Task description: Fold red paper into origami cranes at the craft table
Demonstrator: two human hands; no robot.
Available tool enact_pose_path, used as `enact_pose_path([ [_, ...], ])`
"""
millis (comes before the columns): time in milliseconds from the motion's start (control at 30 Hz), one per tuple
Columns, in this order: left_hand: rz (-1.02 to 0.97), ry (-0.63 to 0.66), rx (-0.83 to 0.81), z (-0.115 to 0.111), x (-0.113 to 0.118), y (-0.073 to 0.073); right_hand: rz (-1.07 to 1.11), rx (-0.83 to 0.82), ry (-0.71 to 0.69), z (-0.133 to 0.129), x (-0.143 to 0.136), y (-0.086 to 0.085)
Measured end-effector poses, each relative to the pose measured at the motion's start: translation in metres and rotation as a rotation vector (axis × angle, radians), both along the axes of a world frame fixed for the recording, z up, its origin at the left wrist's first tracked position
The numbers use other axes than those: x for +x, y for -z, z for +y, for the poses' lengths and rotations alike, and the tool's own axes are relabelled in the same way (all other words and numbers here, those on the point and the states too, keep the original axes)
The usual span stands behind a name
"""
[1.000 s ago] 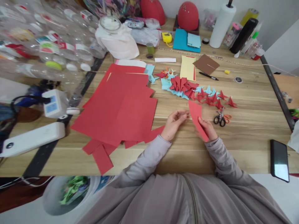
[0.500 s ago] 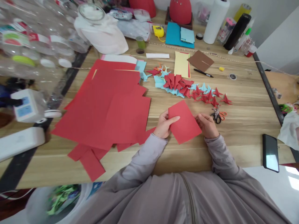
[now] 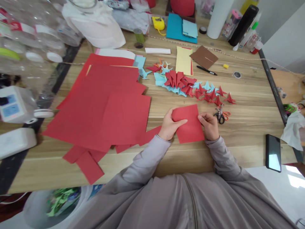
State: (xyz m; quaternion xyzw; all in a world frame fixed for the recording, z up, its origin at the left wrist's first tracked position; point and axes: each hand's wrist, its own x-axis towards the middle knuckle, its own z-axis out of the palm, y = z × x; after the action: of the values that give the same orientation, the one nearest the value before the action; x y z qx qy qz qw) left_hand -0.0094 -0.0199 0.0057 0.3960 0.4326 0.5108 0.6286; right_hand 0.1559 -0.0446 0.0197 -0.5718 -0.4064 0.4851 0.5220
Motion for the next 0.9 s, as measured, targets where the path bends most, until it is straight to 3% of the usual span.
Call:
enact_pose_path([
  [267, -0.021, -0.043, -0.024, 0.0022, -0.0018, -0.0034, 0.019, 0.1, 0.065, 0.0031, 0.0073, 0.0062],
  [533, -0.023, -0.013, -0.012, 0.0029, -0.0018, -0.0017, -0.058, 0.021, -0.09, 0.0014, 0.0011, 0.004],
  [767, -0.037, -0.047, -0.059, 0.0036, -0.0021, -0.0046, -0.042, 0.089, 0.047, 0.0035, 0.0091, 0.0044],
  [900, -0.046, -0.036, -0.054, 0.0043, -0.0028, -0.0042, -0.094, 0.038, 0.013, 0.0026, 0.0079, 0.0031],
])
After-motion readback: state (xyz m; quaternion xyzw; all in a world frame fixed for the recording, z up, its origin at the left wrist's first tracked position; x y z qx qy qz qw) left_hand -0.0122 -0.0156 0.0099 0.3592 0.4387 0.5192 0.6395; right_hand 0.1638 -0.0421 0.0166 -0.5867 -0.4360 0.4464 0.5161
